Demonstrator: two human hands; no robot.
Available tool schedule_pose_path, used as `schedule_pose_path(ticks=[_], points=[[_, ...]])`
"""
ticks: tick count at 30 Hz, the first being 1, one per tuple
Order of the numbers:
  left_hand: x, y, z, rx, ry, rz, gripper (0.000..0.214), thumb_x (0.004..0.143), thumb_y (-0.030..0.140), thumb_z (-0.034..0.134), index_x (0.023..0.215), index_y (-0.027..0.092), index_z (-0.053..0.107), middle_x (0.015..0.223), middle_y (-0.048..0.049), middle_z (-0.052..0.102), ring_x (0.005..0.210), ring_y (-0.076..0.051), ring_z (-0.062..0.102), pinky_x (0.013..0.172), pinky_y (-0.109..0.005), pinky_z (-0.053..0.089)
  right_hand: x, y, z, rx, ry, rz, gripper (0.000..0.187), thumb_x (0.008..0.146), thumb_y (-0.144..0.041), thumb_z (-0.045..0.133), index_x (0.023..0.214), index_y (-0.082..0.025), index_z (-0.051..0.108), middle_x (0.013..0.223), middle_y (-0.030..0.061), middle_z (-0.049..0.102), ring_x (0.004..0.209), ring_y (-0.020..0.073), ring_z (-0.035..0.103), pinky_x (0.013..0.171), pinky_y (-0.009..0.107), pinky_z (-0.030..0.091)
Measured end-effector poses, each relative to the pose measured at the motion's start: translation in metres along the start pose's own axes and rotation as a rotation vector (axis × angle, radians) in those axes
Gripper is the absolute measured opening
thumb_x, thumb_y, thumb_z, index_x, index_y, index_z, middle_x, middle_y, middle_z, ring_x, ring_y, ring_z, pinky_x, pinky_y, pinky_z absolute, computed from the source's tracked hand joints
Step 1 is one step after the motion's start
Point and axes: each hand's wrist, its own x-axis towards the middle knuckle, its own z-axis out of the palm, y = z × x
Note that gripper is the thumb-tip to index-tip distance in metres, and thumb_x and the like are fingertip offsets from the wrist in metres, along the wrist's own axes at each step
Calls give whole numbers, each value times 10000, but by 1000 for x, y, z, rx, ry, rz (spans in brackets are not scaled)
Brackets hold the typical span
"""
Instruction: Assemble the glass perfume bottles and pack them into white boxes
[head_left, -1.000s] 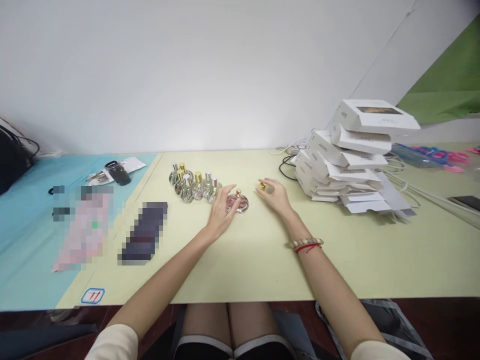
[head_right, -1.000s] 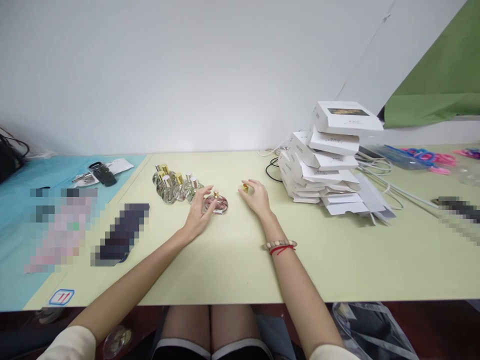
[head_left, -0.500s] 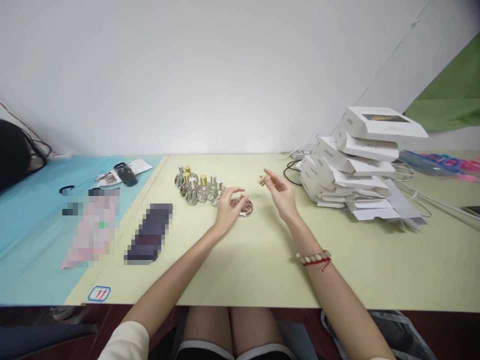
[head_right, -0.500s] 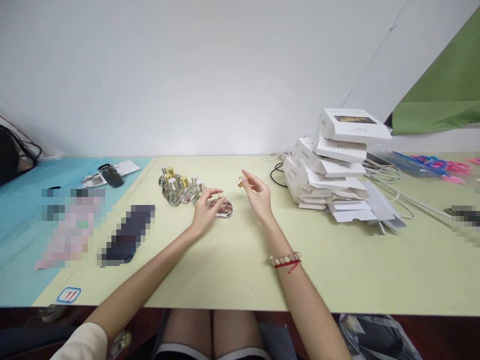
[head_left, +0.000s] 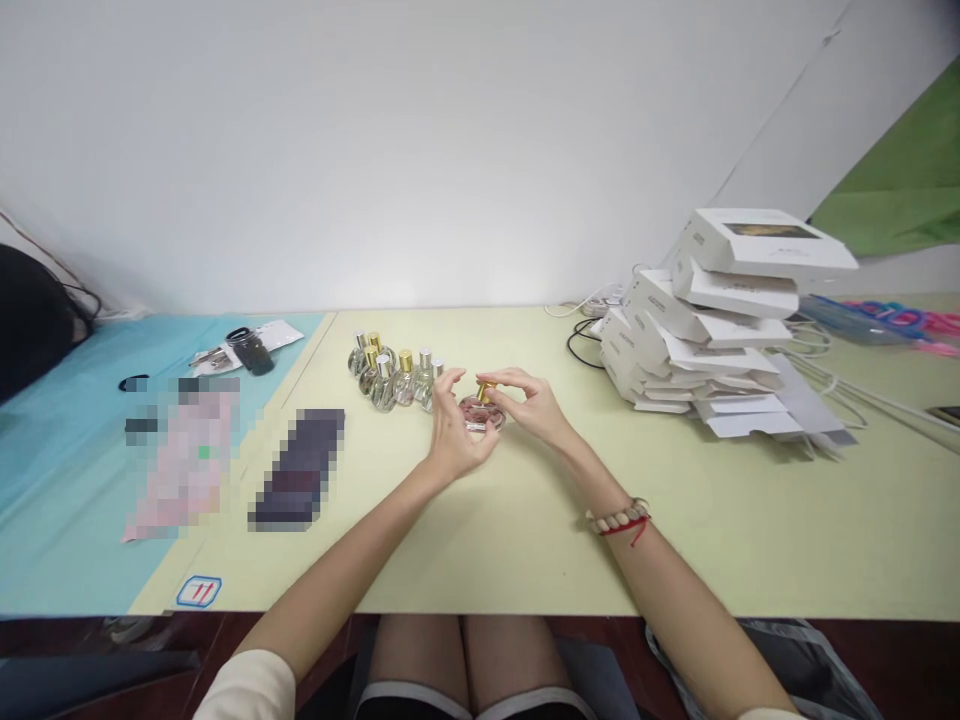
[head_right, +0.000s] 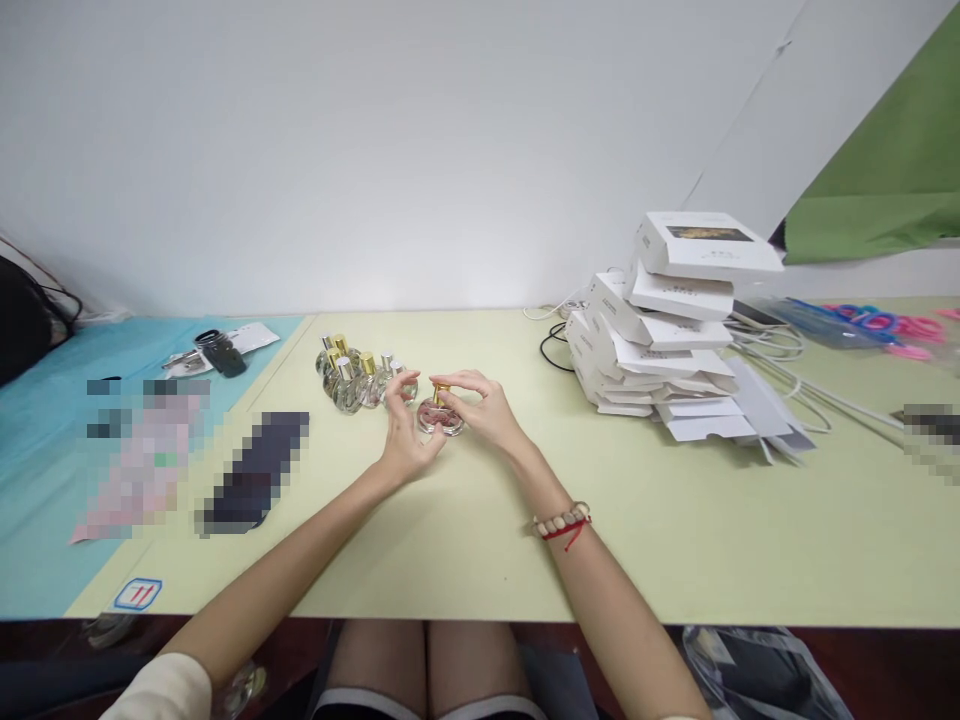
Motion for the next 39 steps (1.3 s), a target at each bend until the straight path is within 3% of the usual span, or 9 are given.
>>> schedule_pose_path(ticks=[3,8,12,16,22,27,32,36,39], points=[[1,0,-5,44,49,98,652,634,218,539,1222,160,265,1204,-155,351,1171,-265,347,888,-417,376,-1,2,3,3,-5,23,222,759,-292,613,957,-214,676,955,55,659,910,165,584,854,327,449],[17,-2,-25,253,254,26,524,689,178,507,1175,170,312,1196,-145,383,1195,-239,349,980,-430,298,-6,4,9,42,-21,161,298,722,-343,642,987,-209,647,974,62,630,888,170,587,779,309,479],[32,-13,-49,540,304,-199,697,632,232,584,1248,158,266,1325,-168,289,1298,-285,209,1047,-466,189,-14,15,15,190,-127,267,724,611,-331,735,1255,-224,422,956,46,608,858,167,598,750,318,491],[36,-22,-60,658,189,-467,907,545,333,655,1316,155,212,1394,-181,187,1327,-357,79,1035,-532,164,-15,28,15,239,-187,284,649,546,-349,768,1105,-169,493,989,69,585,859,180,596,762,329,483],[35,-16,-58,731,193,-328,835,611,368,616,1337,194,241,1438,-139,140,1343,-331,42,1042,-519,161,-12,43,5,-216,2,214,538,478,-423,782,916,-176,593,866,40,573,713,175,548,649,335,473],[24,-32,-51,715,56,-294,870,633,499,604,1349,159,247,1436,-192,143,1319,-394,102,981,-605,199,-10,48,16,-138,40,75,431,669,-356,670,1079,-295,552,962,31,593,633,162,560,607,356,506],[15,-41,-43,739,99,-250,846,657,529,584,1344,149,269,1448,-196,88,1303,-376,184,994,-559,245,-8,30,23,-231,56,22,400,790,-272,494,1171,-394,498,1030,-2,588,691,161,614,636,351,532],[11,-38,-42,739,122,-222,832,689,551,553,1350,144,253,1444,-198,85,1310,-365,178,1010,-546,238,6,-12,-11,-392,147,-5,307,793,-300,479,1078,-346,582,1100,29,561,852,218,601,738,407,497],[11,-34,-42,712,167,-212,865,689,548,563,1357,121,216,1429,-216,100,1315,-363,162,1018,-543,233,28,-58,-66,-538,360,-38,330,800,-356,471,1105,-277,572,1180,79,495,1141,284,431,982,500,290]])
